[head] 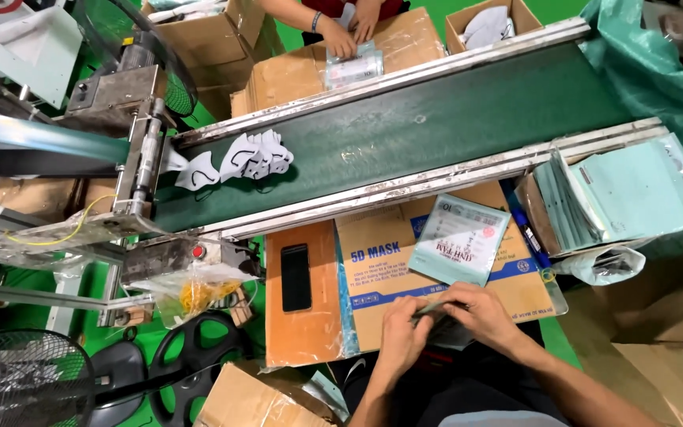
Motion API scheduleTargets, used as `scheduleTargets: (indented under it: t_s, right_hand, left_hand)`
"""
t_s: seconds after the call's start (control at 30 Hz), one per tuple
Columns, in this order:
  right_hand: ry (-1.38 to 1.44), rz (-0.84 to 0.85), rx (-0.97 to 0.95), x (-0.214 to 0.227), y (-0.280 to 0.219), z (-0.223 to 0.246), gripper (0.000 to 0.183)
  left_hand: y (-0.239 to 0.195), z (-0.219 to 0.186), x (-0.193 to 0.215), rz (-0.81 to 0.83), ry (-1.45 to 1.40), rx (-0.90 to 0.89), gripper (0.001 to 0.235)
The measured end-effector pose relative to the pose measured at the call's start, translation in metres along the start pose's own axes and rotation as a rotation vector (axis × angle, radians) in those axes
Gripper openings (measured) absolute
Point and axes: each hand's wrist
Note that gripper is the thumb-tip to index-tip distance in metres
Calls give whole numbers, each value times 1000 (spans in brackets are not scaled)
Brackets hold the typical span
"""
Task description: The recorder takes batches of face masks from a conveyor belt and packs them into plastic bags, then organizes the bags into a box.
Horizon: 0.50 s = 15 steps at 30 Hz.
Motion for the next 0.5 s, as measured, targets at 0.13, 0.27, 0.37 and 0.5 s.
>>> scheduleTargets:
  t_s: [0.13,0.27,0.37,0.5]
  right_hand:
    - [179,5,-213,-1,2,5,11]
    - [233,0,-245,-8,-1,-8,9]
    - [286,-19,-179,-12,-4,-16,8]
    - [233,-11,-166,0,1,7,9]
  left_hand:
    - [-2,3,0,-54,-78,38,13]
    - [-3,3,7,-4,-99,52,14]
    - [-3,-1,5,30,-81,59,16]
    - [-4,-8,-6,-26,81,-48,19]
Point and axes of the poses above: each hand's wrist, its own y-axis towards the middle knuckle, its own x-axis out of the back of the hand, z = x × y, and after that the axes turned 1 degree about z, right-handed
